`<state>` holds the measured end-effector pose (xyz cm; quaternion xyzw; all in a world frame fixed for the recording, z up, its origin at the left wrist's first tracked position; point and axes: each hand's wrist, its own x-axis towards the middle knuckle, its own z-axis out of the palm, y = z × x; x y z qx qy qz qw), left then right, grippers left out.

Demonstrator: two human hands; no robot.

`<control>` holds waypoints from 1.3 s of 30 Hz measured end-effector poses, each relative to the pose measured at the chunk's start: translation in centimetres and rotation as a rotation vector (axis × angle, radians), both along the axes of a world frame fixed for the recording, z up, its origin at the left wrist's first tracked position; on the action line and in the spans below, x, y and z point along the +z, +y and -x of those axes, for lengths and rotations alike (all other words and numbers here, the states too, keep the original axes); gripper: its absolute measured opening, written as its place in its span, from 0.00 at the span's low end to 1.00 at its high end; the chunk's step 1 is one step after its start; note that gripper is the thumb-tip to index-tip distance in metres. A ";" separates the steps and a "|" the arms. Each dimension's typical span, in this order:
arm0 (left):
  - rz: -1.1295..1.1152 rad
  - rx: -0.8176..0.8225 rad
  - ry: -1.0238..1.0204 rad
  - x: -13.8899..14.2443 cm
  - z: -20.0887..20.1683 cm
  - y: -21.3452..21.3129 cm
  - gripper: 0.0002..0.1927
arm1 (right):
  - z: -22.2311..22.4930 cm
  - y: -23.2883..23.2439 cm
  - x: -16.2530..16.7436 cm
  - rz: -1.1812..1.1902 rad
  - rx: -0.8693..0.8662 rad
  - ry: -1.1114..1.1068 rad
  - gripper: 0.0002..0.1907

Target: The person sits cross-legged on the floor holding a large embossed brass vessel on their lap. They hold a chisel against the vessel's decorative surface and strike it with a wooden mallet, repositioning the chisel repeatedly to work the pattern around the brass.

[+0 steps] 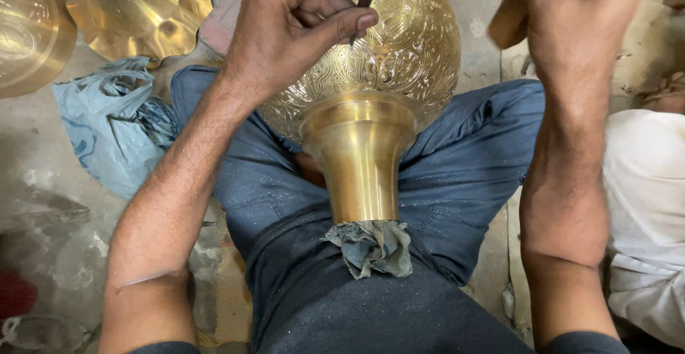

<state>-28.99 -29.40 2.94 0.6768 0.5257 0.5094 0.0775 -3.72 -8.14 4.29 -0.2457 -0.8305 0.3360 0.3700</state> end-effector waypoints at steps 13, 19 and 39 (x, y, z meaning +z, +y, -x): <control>-0.108 0.013 0.104 -0.4 0.2 0.3 0.14 | 1.3 -1.6 1.3 0.144 0.038 0.132 0.04; 0.008 0.019 0.040 -0.1 0.1 0.3 0.12 | 0.1 -1.3 1.4 -0.463 0.122 -0.053 0.10; 0.048 0.068 0.031 0.1 0.2 0.3 0.11 | 0.0 -3.1 2.5 -0.502 0.087 -0.226 0.10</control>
